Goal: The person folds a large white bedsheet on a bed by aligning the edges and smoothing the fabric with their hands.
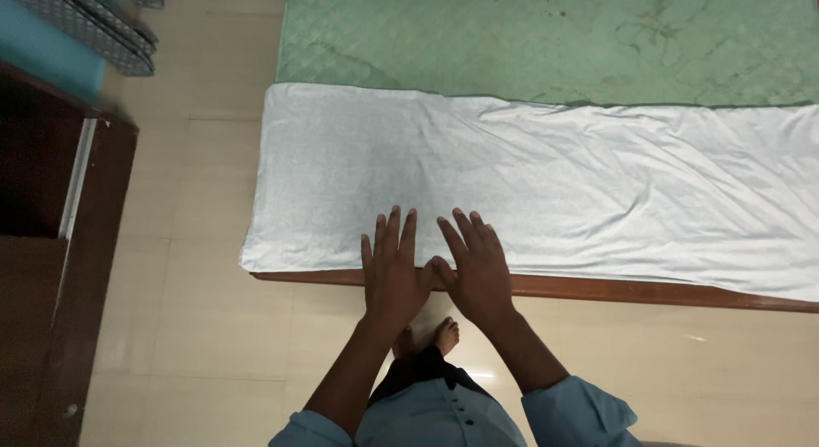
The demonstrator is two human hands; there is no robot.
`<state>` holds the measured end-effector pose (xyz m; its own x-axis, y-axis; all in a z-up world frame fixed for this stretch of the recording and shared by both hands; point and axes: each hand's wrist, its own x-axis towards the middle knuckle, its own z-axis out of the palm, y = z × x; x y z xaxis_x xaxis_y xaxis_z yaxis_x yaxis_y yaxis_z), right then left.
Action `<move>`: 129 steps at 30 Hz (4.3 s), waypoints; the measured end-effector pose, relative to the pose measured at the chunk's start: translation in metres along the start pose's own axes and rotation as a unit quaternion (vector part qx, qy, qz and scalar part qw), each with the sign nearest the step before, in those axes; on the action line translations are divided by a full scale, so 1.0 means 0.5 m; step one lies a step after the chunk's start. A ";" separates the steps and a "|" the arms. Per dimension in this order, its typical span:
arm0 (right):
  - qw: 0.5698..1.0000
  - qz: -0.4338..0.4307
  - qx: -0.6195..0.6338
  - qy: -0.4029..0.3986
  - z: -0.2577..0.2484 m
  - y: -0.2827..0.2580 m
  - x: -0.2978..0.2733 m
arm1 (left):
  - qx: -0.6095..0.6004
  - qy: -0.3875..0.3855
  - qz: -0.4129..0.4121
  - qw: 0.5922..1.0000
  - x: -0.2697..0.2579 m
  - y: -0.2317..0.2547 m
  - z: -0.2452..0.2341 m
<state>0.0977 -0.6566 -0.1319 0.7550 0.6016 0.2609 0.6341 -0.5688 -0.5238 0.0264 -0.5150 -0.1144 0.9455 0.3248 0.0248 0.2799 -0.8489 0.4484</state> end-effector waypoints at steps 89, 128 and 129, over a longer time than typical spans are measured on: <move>0.995 0.043 0.047 -0.079 0.841 0.539 -0.038 | 0.091 -0.036 0.024 0.995 0.167 -0.517 0.817; 0.973 0.200 -0.110 0.027 0.762 0.807 0.056 | 0.120 0.039 0.013 0.992 0.370 -0.614 0.775; 0.971 0.208 -0.112 0.041 0.762 0.810 0.054 | 0.119 0.041 0.017 0.992 0.381 -0.615 0.773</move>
<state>0.3112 -0.6572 -0.6459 0.9584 0.2524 0.1334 0.2852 -0.8659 -0.4108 0.1850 -0.3531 -0.5930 0.9409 0.3195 0.1124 0.2895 -0.9310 0.2223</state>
